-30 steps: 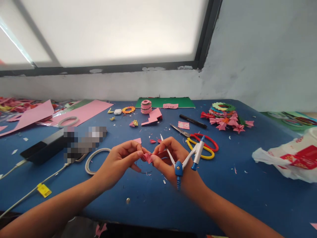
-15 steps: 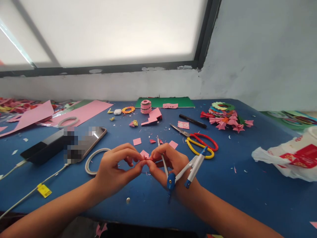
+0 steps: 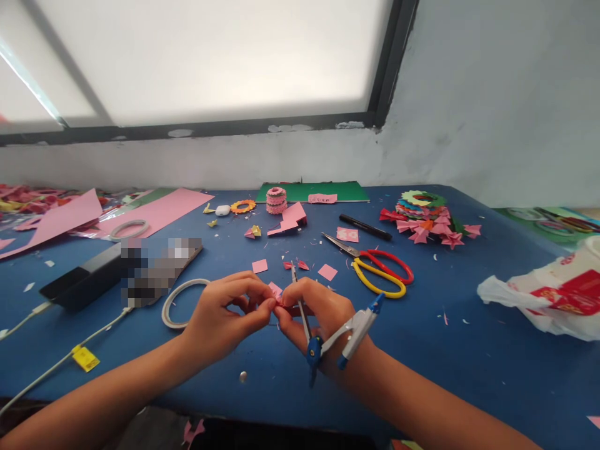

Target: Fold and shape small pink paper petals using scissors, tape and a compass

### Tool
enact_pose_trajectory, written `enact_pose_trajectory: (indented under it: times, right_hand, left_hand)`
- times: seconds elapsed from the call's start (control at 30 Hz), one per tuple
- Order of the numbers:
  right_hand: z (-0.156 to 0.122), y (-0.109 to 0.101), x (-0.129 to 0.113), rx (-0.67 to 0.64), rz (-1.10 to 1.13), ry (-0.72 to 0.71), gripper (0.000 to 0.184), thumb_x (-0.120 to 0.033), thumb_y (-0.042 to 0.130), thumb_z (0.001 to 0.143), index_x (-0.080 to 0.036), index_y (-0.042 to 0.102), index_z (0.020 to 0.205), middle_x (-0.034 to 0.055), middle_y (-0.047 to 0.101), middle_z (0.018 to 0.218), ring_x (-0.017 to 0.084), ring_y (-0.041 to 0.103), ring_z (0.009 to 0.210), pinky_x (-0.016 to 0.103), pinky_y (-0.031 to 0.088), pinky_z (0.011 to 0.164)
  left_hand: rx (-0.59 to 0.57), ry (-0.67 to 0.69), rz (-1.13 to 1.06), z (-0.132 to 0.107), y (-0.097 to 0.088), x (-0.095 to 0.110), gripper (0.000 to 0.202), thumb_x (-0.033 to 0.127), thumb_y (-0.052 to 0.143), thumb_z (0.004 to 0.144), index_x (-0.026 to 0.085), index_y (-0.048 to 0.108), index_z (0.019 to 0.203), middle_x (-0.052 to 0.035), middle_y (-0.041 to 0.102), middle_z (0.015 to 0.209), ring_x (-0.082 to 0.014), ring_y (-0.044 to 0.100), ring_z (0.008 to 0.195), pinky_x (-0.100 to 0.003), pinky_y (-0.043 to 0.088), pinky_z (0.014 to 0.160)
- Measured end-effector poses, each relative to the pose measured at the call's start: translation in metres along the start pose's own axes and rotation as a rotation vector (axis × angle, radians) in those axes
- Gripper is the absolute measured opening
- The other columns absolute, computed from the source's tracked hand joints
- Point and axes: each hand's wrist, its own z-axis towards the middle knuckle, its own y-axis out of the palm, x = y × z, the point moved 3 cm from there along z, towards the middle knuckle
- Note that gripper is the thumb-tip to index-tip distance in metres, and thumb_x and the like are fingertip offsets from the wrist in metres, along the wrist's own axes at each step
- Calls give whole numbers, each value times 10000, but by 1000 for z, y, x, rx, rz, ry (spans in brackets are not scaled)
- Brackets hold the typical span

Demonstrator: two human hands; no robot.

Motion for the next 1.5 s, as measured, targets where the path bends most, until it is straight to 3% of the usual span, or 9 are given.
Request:
enact_pose_trajectory:
  times: [0.23, 0.4, 0.57, 0.73, 0.93, 1.17, 1.33, 1.43, 1.5]
  right_hand:
    - [3, -4, 5, -114, 96, 166, 178, -248, 640, 770, -226, 464, 758, -20, 578, 734, 111, 599, 632, 245, 541, 562]
    - [6, -9, 5, -92, 203, 234, 202, -257, 665, 764, -229, 465, 768, -38, 561, 743, 92, 583, 635, 204, 503, 545]
    - [9, -14, 6, -123, 321, 283, 207, -278, 664, 773, -232, 463, 795, -30, 566, 781, 123, 616, 730, 248, 519, 625]
    - [12, -17, 8, -176, 311, 297, 205, -285, 662, 778, -232, 466, 811, -23, 594, 803, 117, 605, 717, 254, 512, 631]
    - [13, -16, 8, -205, 246, 269, 206, -276, 674, 761, -230, 477, 799, -10, 602, 831, 132, 620, 744, 277, 528, 660]
    - [12, -18, 8, -120, 232, 188, 190, -264, 661, 778, -229, 475, 782, -7, 635, 820, 122, 612, 704, 253, 517, 593]
    - [10, -14, 0, -74, 222, 81, 176, -199, 652, 771, -238, 480, 777, -19, 648, 800, 121, 637, 700, 265, 537, 606]
    - [8, -14, -8, 0, 208, -9, 194, -154, 652, 754, -238, 478, 743, -28, 659, 780, 114, 643, 668, 264, 548, 594]
    - [8, -14, -10, -18, 211, -19, 189, -149, 649, 755, -241, 483, 753, -25, 665, 783, 118, 651, 676, 267, 558, 595]
  left_hand:
    - [-24, -85, -62, 0, 0, 3, 100, 147, 593, 732, 150, 620, 636, -12, 607, 666, -107, 545, 597, -181, 416, 474]
    - [-1, -199, -194, 6, -10, -5, 120, 245, 602, 763, 153, 623, 689, 1, 585, 645, -99, 526, 546, -180, 459, 447]
    - [57, -271, -195, 16, -21, -22, 218, 247, 552, 811, 167, 677, 970, -66, 694, 946, -171, 634, 841, -245, 559, 649]
    - [-107, -330, -406, 15, -14, -21, 203, 348, 631, 786, 175, 701, 868, -65, 717, 914, -182, 667, 845, -245, 568, 654]
    - [-291, -377, -549, 8, -1, -15, 217, 284, 727, 704, 193, 720, 901, -41, 725, 813, -168, 675, 771, -198, 558, 553]
    - [-144, -314, -572, 5, -1, -14, 180, 246, 727, 693, 176, 741, 857, -35, 723, 737, -160, 669, 691, -213, 576, 528]
    - [-180, -342, -622, 4, 1, -13, 182, 194, 757, 654, 206, 746, 835, 2, 708, 690, -122, 641, 618, -186, 561, 508]
    - [-199, -311, -621, 5, 0, -12, 122, 186, 753, 659, 210, 747, 779, 4, 707, 724, -114, 632, 624, -182, 551, 518]
    - [-186, -272, -581, 5, -2, -9, 77, 176, 745, 665, 203, 739, 738, 3, 703, 728, -113, 628, 621, -191, 546, 539]
